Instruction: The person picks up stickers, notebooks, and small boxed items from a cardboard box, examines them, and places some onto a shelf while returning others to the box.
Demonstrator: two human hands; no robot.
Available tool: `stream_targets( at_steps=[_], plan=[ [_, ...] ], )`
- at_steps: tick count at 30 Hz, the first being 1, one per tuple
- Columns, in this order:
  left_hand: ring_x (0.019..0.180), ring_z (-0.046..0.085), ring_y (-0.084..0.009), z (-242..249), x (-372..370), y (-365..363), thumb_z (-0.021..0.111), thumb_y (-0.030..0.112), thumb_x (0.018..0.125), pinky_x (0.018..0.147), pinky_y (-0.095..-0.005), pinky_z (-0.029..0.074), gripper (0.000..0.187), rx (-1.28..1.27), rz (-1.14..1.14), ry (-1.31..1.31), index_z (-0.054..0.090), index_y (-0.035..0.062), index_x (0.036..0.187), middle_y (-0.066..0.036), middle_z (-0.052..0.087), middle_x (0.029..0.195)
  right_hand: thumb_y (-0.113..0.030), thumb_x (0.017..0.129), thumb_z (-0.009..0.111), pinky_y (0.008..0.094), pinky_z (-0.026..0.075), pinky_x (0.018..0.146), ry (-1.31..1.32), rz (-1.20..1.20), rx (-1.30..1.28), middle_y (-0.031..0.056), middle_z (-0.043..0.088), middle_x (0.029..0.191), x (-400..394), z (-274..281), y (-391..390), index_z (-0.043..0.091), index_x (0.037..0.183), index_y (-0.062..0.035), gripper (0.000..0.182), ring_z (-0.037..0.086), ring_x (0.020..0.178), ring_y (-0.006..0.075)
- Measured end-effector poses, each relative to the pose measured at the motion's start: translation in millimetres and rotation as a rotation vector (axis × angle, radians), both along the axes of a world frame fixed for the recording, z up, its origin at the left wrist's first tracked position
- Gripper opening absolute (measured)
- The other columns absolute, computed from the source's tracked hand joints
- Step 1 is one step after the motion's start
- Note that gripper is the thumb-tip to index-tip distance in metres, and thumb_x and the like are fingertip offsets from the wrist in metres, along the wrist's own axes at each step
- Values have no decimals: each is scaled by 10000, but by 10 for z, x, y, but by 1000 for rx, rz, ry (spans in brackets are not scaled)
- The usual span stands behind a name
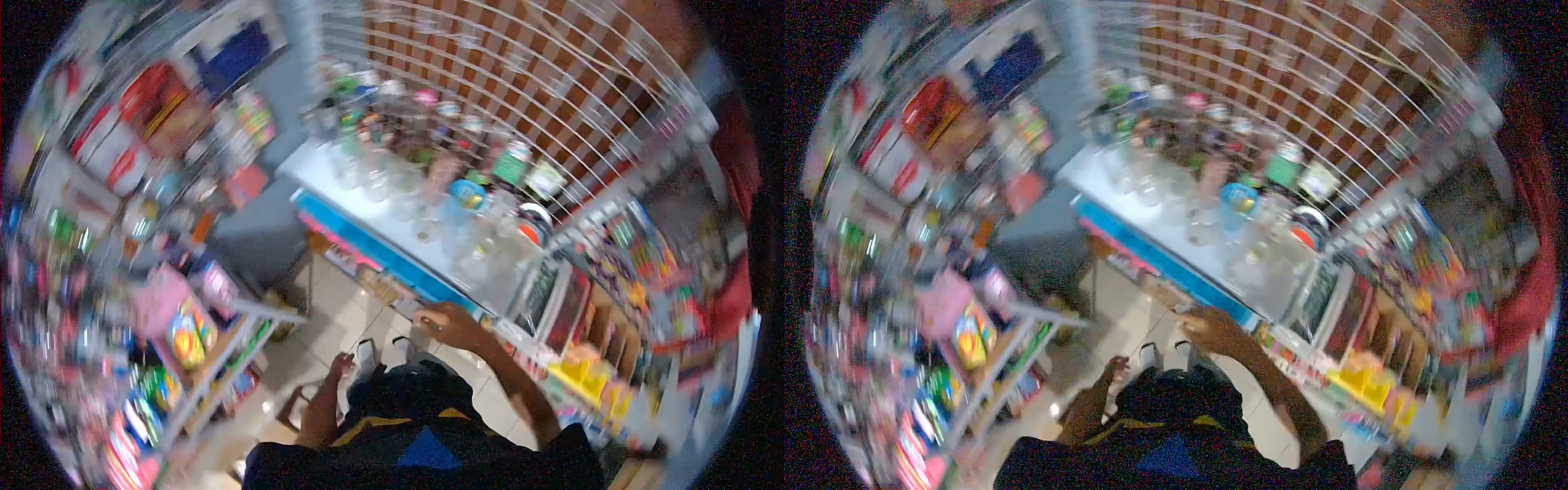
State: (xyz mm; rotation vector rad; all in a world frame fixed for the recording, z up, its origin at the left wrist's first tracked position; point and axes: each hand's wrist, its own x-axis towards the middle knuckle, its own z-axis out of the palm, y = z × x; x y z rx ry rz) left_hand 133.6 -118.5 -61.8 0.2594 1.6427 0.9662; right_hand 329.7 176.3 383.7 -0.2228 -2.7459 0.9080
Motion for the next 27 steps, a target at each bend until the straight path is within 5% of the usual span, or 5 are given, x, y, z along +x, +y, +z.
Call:
stream_targets(
  at_steps=[15, 18, 23, 24, 27],
  plan=[
    [693, 603, -200, 2390, 2373, -837, 510, 218, 898, 619, -316, 481, 250, -122, 1077, 594, 526, -13, 991, -142, 610, 769, -359, 865, 545, 350, 490, 552, -1423, 101, -1026, 78, 627, 869, 939, -4336, 978, 579, 1119, -108, 359, 597, 656, 179],
    [677, 608, -194, 2207, 3189, -996, 520, 230, 892, 613, -321, 491, 257, -218, 1261, 471, 543, -7, 988, -143, 621, 767, -218, 866, 516, 335, 460, 548, -1320, 350, -220, 71, 600, 747, 448, -3134, 349, 592, 960, -80, 183, 545, 617, 168],
    [624, 614, -216, 1355, 5013, -1220, 526, 304, 856, 581, -315, 497, 315, -675, 1062, 586, 582, 13, 963, -144, 635, 749, -176, 866, 516, 270, 454, 463, -1284, 302, -543, 105, 618, 767, -130, -3628, 48, 537, 1125, -87, 276, 559, 557, 138],
    [649, 616, -231, 1005, 5359, -1261, 534, 351, 833, 579, -361, 498, 341, -593, 1421, -228, 597, 40, 958, -138, 641, 778, -176, 865, 518, 259, 456, 455, -1264, 308, -535, 108, 622, 770, -256, -3606, -127, 526, 1141, -86, 290, 563, 553, 130],
    [727, 604, -232, 617, 6289, -1374, 549, 402, 808, 596, -406, 481, 366, -265, 1196, -376, 605, 74, 962, -117, 628, 882, -189, 870, 509, 266, 475, 468, -1126, 286, -501, 91, 630, 778, -435, -3336, -647, 525, 1117, -79, 270, 572, 564, 121]
  ],
)
